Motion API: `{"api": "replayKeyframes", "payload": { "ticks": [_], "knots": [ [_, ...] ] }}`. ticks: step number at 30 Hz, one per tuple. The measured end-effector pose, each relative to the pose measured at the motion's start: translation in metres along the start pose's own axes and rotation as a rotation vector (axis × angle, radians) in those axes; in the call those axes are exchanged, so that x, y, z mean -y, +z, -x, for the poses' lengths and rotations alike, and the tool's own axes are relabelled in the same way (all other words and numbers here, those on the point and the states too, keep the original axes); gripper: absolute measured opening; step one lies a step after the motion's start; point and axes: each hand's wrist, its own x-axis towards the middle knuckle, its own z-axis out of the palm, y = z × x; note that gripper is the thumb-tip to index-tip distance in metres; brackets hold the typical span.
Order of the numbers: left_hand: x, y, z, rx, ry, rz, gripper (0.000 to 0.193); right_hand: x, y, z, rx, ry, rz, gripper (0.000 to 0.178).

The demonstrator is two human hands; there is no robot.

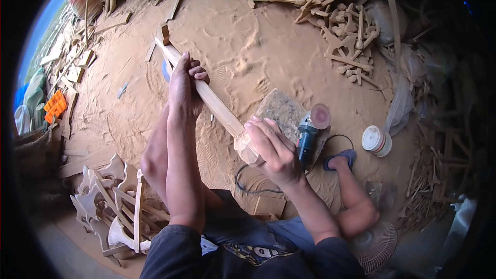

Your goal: The person sands the surface and edges of a wooden axe shape and a separate wooden handle piece using a handheld power sander, then applies a liquid from a small bottle to the handle.

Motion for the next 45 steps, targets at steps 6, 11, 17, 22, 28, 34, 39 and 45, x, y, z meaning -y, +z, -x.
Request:
{"api": "replayKeyframes", "payload": {
  "ticks": [6,11,17,22,28,34,39,45],
  "knots": [
    [0.031,0.015,0.039,-0.077,-0.154,-0.125,0.019,-0.001,0.025,-0.005,-0.116,-0.076,-0.017,0.037],
    [0.008,-0.001,0.017,-0.246,0.071,-0.374,0.02,-0.015,0.027,0.043,-0.02,-0.202,-0.056,0.022],
    [-0.023,0.019,0.042,-0.298,0.467,-0.475,0.023,-0.045,0.06,0.182,0.323,0.876,-0.175,0.015],
    [-0.013,0.016,0.041,-0.204,0.425,-0.452,0.021,-0.055,0.124,0.269,0.663,1.06,-0.184,0.019],
    [-0.014,0.001,0.032,-0.103,0.176,-0.19,0.018,-0.111,0.197,0.265,0.312,1.274,0.033,0.041],
    [-0.01,0.005,0.033,-0.153,0.102,-0.163,0.018,-0.133,0.242,0.285,0.133,1.299,0.135,0.054],
    [-0.006,0.011,0.03,-0.137,0.069,-0.152,0.019,-0.153,0.251,0.316,0.187,1.259,0.291,0.034],
    [0.003,0.009,0.025,-0.17,0.034,-0.165,0.021,-0.146,0.229,0.326,0.391,1.089,0.224,0.019]
  ]
}}
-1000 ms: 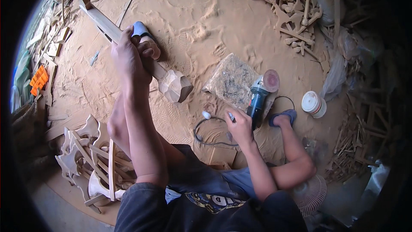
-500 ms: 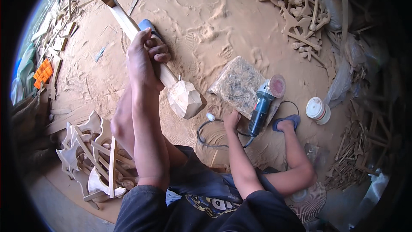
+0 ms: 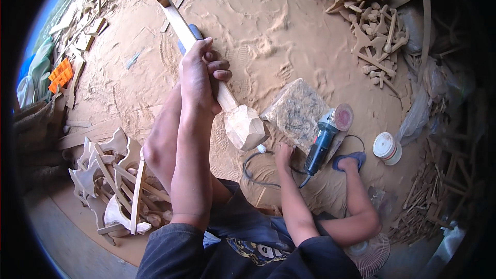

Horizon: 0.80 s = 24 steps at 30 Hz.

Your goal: The person sands the surface and edges of a wooden axe shape and a separate wooden handle piece using a handheld power sander, then applies a liquid from a small bottle to the handle.

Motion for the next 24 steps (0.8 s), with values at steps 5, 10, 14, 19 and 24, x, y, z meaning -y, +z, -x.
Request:
{"api": "replayKeyframes", "payload": {
  "ticks": [5,10,14,19,24],
  "knots": [
    [0.005,-0.014,-0.009,-0.004,0.021,-0.048,0.019,0.096,-0.104,0.041,-0.046,-0.104,-0.379,0.015],
    [0.014,-0.013,-0.016,-0.039,0.042,-0.102,0.018,0.191,-0.264,0.057,-0.324,-0.372,-0.795,0.012],
    [0.026,-0.004,-0.015,-0.1,0.023,-0.132,0.013,0.248,-0.344,0.058,-0.358,-0.57,-0.856,0.02],
    [0.027,0.008,-0.006,-0.083,0.044,-0.173,0.018,0.279,-0.368,0.042,-0.24,-1.161,-0.281,0.018],
    [0.02,0.008,0.001,-0.091,0.156,-0.219,0.015,0.257,-0.361,0.054,-0.246,-1.267,-0.224,0.032]
  ]
}}
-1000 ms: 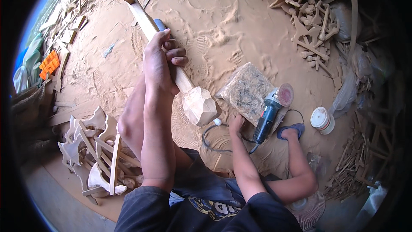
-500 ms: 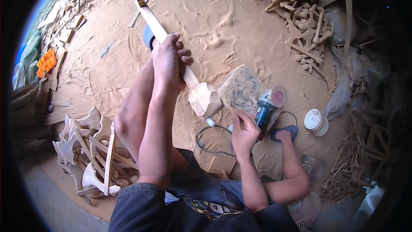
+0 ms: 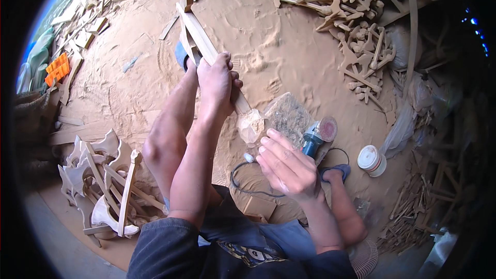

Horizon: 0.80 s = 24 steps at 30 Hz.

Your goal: The person sands the surface and edges of a wooden axe shape and a separate wooden handle piece using a handheld power sander, then applies a liquid from a small bottle to the handle.

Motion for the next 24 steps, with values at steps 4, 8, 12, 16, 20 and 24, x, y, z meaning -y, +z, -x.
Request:
{"api": "replayKeyframes", "payload": {
  "ticks": [4,8,12,16,20,24],
  "knots": [
    [0.001,0.0,-0.001,-0.012,-0.001,0.049,0.014,0.006,0.012,-0.039,0.065,0.099,0.169,0.047],
    [0.006,0.002,-0.003,0.019,-0.16,0.164,0.017,-0.007,0.035,-0.023,-0.023,-0.031,0.255,0.036],
    [-0.011,-0.023,-0.023,-0.042,-0.082,0.332,0.019,0.0,0.03,0.029,0.01,-0.132,0.198,0.02],
    [-0.009,-0.045,-0.04,-0.017,-0.059,0.459,0.014,-0.022,0.088,0.145,0.54,0.826,-0.018,0.044],
    [0.002,0.001,-0.004,-0.119,0.318,-0.234,0.022,-0.061,0.16,0.256,0.382,1.098,-0.386,0.073],
    [0.011,0.006,-0.006,-0.086,0.689,-0.628,0.026,-0.064,0.245,0.28,0.217,1.213,-0.472,0.089]
  ]
}}
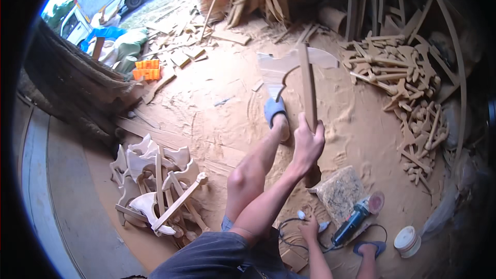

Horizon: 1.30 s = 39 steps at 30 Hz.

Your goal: The person sands the surface and edges of a wooden axe shape and a separate wooden handle piece using a handheld power sander, then applies a liquid from a small bottle to the handle.

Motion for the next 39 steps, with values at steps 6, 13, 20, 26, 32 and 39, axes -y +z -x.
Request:
{"api": "replayKeyframes", "payload": {
  "ticks": [6,13,20,26,32,39],
  "knots": [
    [-0.026,-0.027,-0.001,0.141,-0.272,0.461,0.02,-0.025,0.058,-0.02,-0.207,-0.039,-0.291,0.042],
    [-0.005,-0.015,-0.009,0.052,-0.556,0.612,0.018,-0.035,0.038,-0.022,-0.313,-0.094,-0.175,0.027],
    [-0.004,-0.02,-0.005,0.127,-0.502,0.698,0.022,0.08,-0.036,0.052,-0.238,-0.098,-0.334,0.028],
    [-0.03,-0.023,0.015,0.312,-0.705,0.985,0.027,0.156,-0.109,0.101,-0.316,-0.165,-0.277,0.039],
    [-0.024,-0.012,0.026,0.471,-0.818,0.873,0.028,0.203,-0.203,0.103,-0.358,-0.409,-0.238,0.037],
    [-0.032,0.009,0.05,0.521,-0.695,0.756,0.027,0.246,-0.25,0.096,-0.584,-0.582,-0.233,0.046]
  ]
}}
